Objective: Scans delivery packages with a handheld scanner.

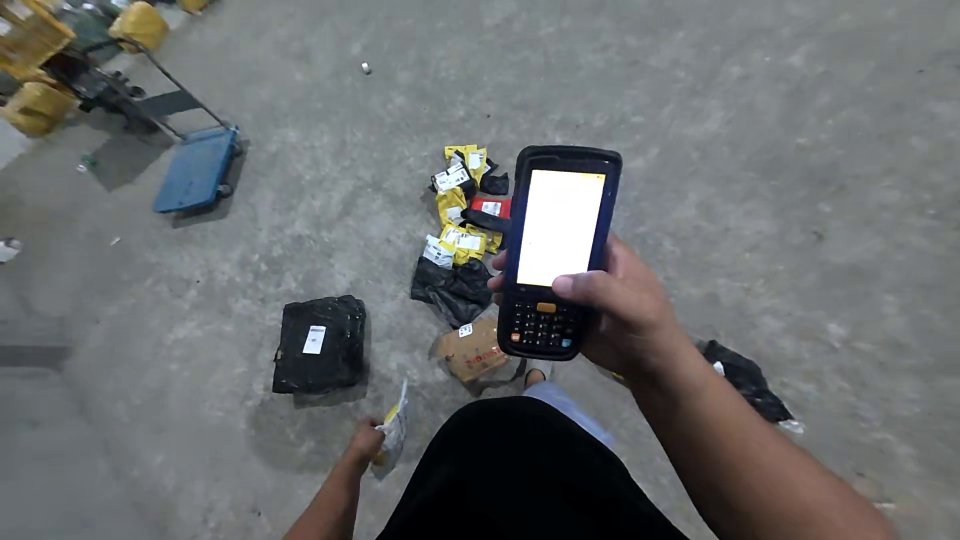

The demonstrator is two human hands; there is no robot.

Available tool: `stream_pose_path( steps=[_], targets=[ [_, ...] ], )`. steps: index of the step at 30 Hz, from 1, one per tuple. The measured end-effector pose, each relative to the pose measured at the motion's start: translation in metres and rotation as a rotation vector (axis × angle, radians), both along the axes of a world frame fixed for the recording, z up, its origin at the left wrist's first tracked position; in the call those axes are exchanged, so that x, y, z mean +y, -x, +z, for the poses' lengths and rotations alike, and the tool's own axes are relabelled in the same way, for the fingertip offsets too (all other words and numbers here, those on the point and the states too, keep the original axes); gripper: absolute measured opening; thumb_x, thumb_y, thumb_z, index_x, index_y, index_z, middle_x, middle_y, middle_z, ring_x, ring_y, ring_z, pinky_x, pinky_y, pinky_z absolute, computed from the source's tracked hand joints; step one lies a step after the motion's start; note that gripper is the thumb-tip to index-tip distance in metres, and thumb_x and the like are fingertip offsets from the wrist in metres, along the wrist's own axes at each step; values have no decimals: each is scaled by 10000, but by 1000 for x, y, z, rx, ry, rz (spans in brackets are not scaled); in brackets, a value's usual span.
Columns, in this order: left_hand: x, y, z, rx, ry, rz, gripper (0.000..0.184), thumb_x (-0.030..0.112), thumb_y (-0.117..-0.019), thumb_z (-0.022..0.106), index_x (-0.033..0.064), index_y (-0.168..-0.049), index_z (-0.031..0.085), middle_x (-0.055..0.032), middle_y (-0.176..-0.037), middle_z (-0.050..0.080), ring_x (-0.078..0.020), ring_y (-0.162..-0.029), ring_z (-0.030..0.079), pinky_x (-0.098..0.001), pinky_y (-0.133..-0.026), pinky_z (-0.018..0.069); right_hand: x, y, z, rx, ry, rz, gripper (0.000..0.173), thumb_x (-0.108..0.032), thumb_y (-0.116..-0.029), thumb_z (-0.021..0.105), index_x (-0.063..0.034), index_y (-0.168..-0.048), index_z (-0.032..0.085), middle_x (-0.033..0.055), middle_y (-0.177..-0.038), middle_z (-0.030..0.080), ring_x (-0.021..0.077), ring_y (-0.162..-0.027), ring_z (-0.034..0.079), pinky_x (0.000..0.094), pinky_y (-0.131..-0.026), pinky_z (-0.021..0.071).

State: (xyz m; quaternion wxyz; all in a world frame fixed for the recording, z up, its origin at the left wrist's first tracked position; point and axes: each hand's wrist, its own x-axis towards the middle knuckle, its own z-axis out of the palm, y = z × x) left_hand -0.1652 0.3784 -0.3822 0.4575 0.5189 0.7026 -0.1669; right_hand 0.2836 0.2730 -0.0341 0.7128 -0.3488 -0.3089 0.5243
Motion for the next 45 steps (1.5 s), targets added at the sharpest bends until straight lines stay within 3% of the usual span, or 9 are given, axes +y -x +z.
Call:
stream_pose_path(
  steps=[3, 8, 25, 45],
  targets=[
    [-4, -6, -5, -25, 36, -41, 386, 53, -910, 661, 15, -1289, 600, -238, -1158, 654, -356, -1027, 645, -540, -869, 537, 1, -1, 3, -1, 2, -12, 593, -66, -889, 607, -128, -1434, 381, 259, -1205, 653, 388, -1040, 704, 524, -868, 613],
    [-11, -12, -9, -23, 87, -74, 366, 50, -915, 651, 33, -1278, 611, -219, -1122, 662, -327, -980, 650, -510, -839, 541, 4, -10, 0, 52, -29, 0, 578, -117, -904, 586, -136, -1438, 365, 261, -1232, 639, 388, -1059, 695, 524, -884, 602],
    [10, -29, -3, -10, 105, -133, 383, 60, -943, 626, 55, -1326, 598, -215, -1198, 657, -337, -1070, 644, -527, -906, 529, -3, -25, -3, 70, -33, -30, 552, -118, -908, 556, -143, -1429, 374, 255, -1211, 646, 378, -1045, 697, 523, -870, 603],
    [14, -13, -17, -67, -39, -63, 330, 44, -929, 652, 39, -1259, 642, -214, -1191, 669, -351, -1064, 655, -561, -902, 533, -11, -23, -4, 85, -17, -48, 543, -148, -918, 562, -121, -1432, 389, 293, -1187, 648, 419, -1034, 695, 549, -895, 591]
  ],
)
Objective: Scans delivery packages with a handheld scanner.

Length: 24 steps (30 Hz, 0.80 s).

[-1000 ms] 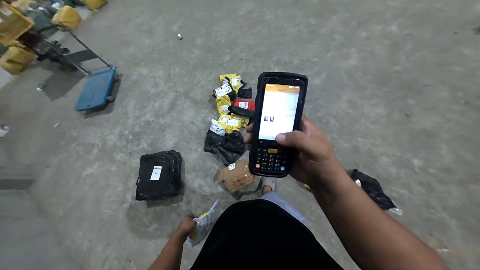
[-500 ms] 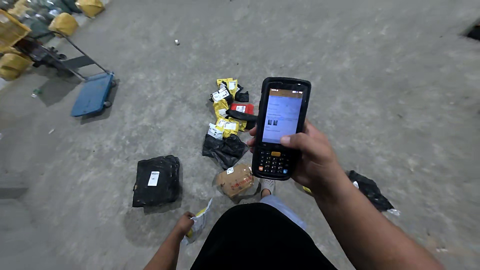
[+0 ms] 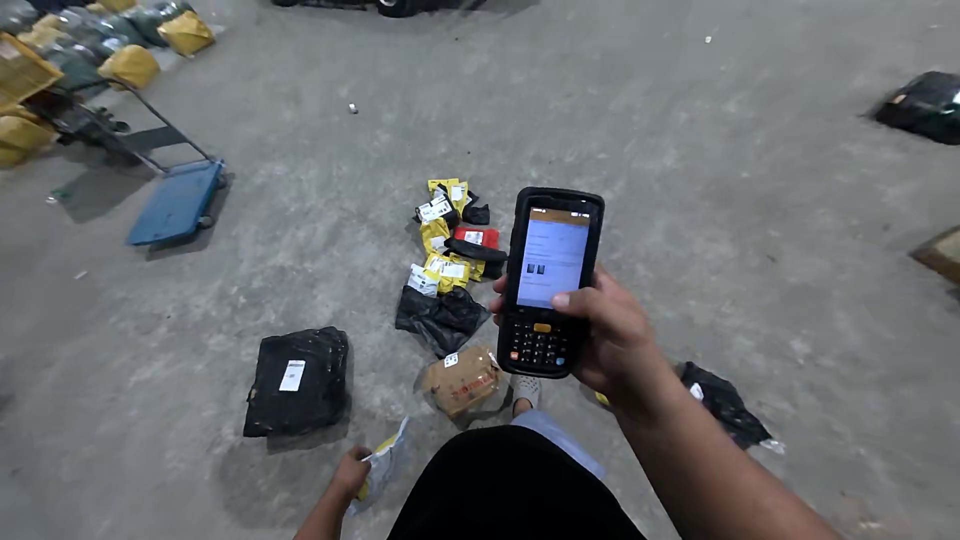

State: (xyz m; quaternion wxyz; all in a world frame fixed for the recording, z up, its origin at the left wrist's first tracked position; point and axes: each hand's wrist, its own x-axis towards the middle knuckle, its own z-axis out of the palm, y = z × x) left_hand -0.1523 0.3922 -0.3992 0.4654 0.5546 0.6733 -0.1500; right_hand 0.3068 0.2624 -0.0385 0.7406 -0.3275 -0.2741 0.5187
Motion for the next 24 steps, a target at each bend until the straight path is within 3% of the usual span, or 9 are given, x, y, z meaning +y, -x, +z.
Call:
stream_pose_path(
  steps=[24],
  targets=[
    [-11, 6, -2, -33, 12, -30, 324, 70, -936, 638, 50, -1259, 650, -201, -1189, 672, -333, -1054, 655, -546, -890, 537, -10, 13, 0, -53, 3, 27, 585, -190, -914, 586, -171, -1449, 352, 266, -1207, 652, 408, -1053, 695, 536, -899, 592]
  ],
)
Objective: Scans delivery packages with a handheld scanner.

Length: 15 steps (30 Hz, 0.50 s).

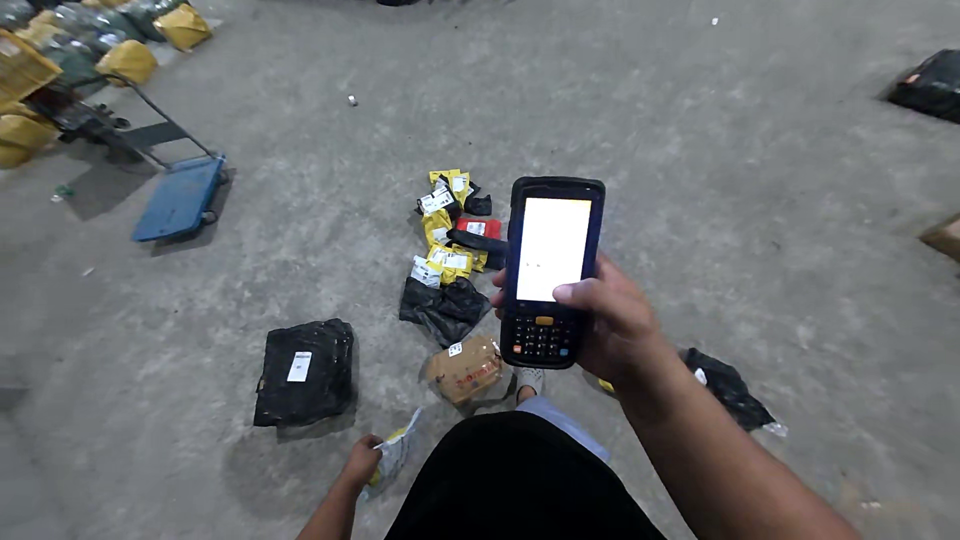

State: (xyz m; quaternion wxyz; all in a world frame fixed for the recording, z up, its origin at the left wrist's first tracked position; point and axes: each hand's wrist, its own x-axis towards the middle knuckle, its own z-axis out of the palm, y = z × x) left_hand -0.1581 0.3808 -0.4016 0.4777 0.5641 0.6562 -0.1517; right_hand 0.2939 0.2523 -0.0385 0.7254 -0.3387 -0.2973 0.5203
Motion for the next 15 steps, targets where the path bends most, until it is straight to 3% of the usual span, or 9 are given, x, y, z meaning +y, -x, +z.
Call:
stream_pose_path(
  steps=[12, 15],
  targets=[
    [9, 3, 10, 25, -15, 12, 320, 46, -928, 646, 53, -1248, 649, -195, -1164, 676, -328, -1028, 657, -537, -865, 541, 3, 3, -1, 7, 11, -10, 588, -166, -910, 564, -173, -1455, 341, 265, -1216, 646, 409, -1055, 693, 543, -892, 593],
    [20, 1, 7, 40, -86, -1, 327, 95, -949, 646, 24, -1269, 650, -235, -1170, 675, -375, -1055, 660, -574, -906, 536, 0, -1, 0, -16, 21, -23, 582, -189, -903, 581, -170, -1447, 375, 242, -1203, 664, 383, -1040, 703, 528, -875, 603]
  ],
)
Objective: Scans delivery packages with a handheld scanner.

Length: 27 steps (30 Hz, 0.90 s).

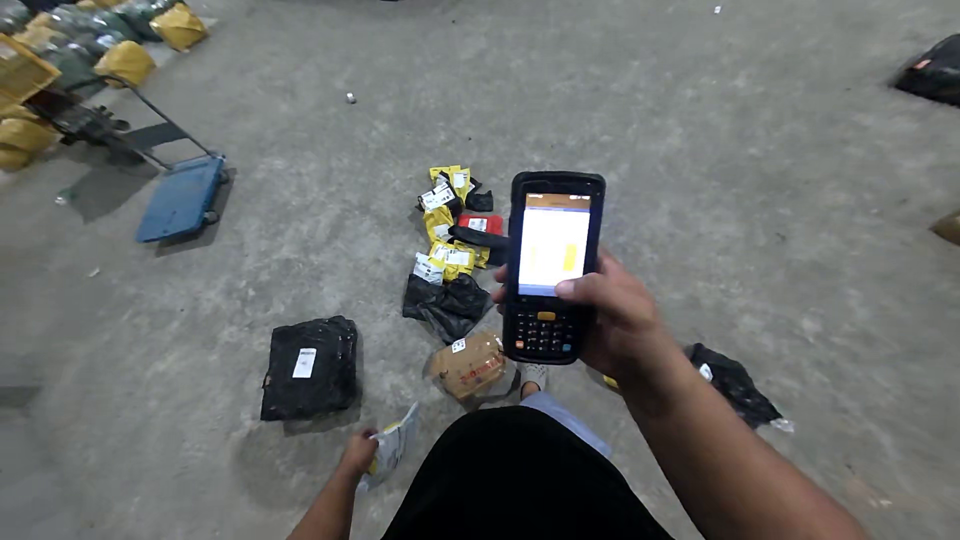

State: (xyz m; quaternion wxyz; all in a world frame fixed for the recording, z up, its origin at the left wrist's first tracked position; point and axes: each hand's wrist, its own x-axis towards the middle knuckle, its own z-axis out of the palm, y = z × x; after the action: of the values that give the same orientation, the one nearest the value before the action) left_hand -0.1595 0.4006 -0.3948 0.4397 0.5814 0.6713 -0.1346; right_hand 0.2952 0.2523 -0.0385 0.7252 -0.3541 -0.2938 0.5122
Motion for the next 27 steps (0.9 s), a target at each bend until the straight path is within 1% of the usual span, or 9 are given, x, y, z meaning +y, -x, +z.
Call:
stream_pose_path(
  steps=[3, 7, 11, 13, 16, 20, 22, 24, 27],
  targets=[
    [10, 11, 17, 65, -121, 185, 322, 204, -981, 648, -30, -1200, 682, -279, -1175, 671, -421, -1097, 651, -618, -954, 512, -2, 0, -3, -80, 18, 6, 533, -277, -904, 617, -201, -1410, 468, 176, -1196, 690, 323, -1017, 714, 481, -842, 620],
    [52, 24, 31, 206, -236, 505, 368, 263, -981, 644, -63, -1144, 693, -286, -1233, 651, -434, -1164, 621, -618, -988, 490, 1, -3, -15, -47, 21, 11, 546, -238, -877, 661, -135, -1371, 452, 218, -1187, 684, 382, -1035, 705, 519, -869, 611],
    [108, 46, 65, -16, -463, 985, 495, 245, -993, 629, -104, -1336, 557, -322, -1364, 558, -453, -1256, 556, -627, -1016, 474, 9, -1, -23, 47, 59, 46, 559, -224, -882, 650, -106, -1375, 415, 240, -1183, 688, 406, -1015, 713, 537, -841, 613],
    [128, 59, 92, -54, -579, 1189, 498, 287, -1003, 608, -93, -1323, 571, -314, -1369, 556, -449, -1258, 555, -624, -1008, 478, 9, 2, -22, 55, 95, 70, 544, -210, -897, 610, -108, -1381, 384, 232, -1183, 691, 402, -1014, 715, 534, -836, 613],
    [151, 51, 143, -74, -781, 1301, 603, 324, -960, 649, -43, -1416, 505, -313, -1404, 528, -455, -1287, 535, -615, -1020, 470, 4, 4, -24, 83, 100, 113, 508, -162, -920, 555, -103, -1384, 360, 233, -1181, 694, 403, -1022, 714, 541, -862, 604],
    [146, -46, 243, -727, -1014, 814, 476, 112, -1016, 547, -43, -1453, 437, -248, -1366, 566, -322, -1190, 599, -495, -974, 524, 3, 4, -36, 112, 150, 146, 468, -132, -930, 473, -96, -1379, 347, 229, -1182, 691, 405, -1028, 711, 546, -866, 604],
    [110, -110, 312, -1016, -1063, 414, 372, 41, -956, 545, -37, -1320, 539, -161, -1182, 651, -225, -1025, 658, -399, -864, 569, 4, 5, -44, 129, 173, 164, 462, -148, -929, 485, -94, -1373, 369, 231, -1177, 692, 401, -1025, 712, 545, -866, 602],
    [61, -161, 377, -1304, -1124, -91, 252, 125, -969, 618, 46, -1208, 616, -38, -1045, 702, -130, -921, 682, -320, -809, 594, 6, 6, -49, 137, 168, 186, 462, -146, -932, 490, -92, -1375, 369, 238, -1177, 693, 404, -1026, 711, 547, -862, 601],
    [-17, -201, 463, -1290, -1248, -778, 181, 214, -1011, 560, 62, -1082, 630, -42, -914, 671, -105, -848, 645, -251, -777, 553, 4, 18, -32, 118, 242, 166, 470, -98, -931, 438, -72, -1390, 337, 229, -1168, 692, 369, -1020, 719, 514, -844, 611]
  ],
)
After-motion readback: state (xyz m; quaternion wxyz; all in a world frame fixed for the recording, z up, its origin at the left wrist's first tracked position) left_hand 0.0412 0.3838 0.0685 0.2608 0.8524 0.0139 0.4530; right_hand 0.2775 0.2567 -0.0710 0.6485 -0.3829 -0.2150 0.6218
